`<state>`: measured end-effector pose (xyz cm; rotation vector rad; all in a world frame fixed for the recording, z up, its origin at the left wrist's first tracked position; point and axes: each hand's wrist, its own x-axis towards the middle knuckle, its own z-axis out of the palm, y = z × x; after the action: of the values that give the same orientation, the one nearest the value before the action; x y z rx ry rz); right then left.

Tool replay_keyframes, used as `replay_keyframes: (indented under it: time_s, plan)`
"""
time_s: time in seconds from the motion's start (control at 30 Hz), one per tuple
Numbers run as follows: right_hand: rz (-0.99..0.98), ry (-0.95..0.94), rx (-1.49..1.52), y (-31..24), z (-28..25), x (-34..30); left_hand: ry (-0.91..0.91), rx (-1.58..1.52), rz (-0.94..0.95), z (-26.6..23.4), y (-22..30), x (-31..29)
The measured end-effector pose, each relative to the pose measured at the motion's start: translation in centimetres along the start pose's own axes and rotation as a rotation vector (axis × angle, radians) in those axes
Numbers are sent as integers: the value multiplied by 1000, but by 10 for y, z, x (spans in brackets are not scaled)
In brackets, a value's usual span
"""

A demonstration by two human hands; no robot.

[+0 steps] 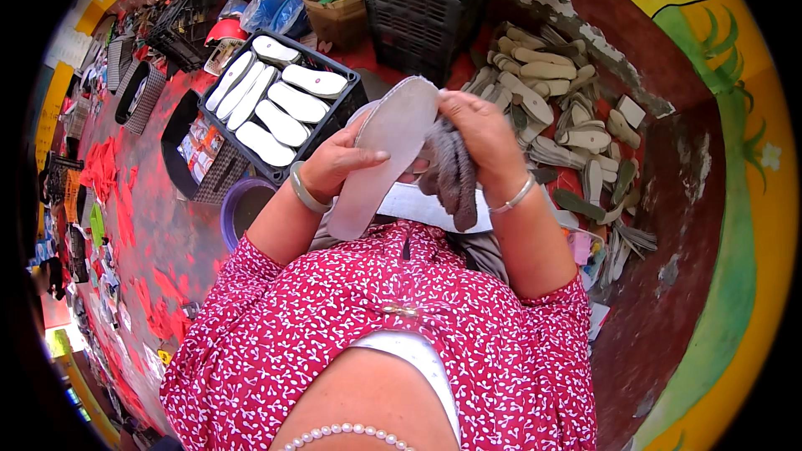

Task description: The person wipes shoe insoles with a cloth and places them in a crate.

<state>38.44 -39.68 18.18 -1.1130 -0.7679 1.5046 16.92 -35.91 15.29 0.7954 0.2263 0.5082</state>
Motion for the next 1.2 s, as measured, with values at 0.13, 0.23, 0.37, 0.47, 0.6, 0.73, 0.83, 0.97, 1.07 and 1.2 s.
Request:
replay_keyframes:
  time_s: [0.13, 0.23, 0.37, 0.47, 0.6, 0.73, 0.83, 0.97, 1.07, 1.2]
  plan:
    - [-83, 78, 243, -32, -20, 3, 170, 215, 79, -8, 1, 7]
    - [-298, 7, 79, -52, 8, -13, 243, 652, 222, -15, -6, 17]
    - [-1005, 46, -1019, -12, 57, -20, 298, 967, 330, 6, -17, 26]
    - [-1274, 88, -1250, 5, 61, -7, 223, 832, 381, 17, -21, 24]
    - [-1341, 208, -1275, -9, 47, 7, 280, 1070, 338, 19, -15, 19]
    - [-962, 226, -1117, -17, 4, 27, 177, 975, 357, 24, -13, 14]
    - [-551, 97, -599, -22, -27, 29, 116, 458, 274, 20, -8, 9]
    - [-471, 2, 12, -46, -33, 20, 72, 228, 183, 17, 10, 7]
    - [-592, 12, -66, -58, -1, 12, 169, 255, 173, 13, 4, 11]
    - [-749, -170, -519, -39, 16, 22, 193, 152, 151, 14, 1, 15]
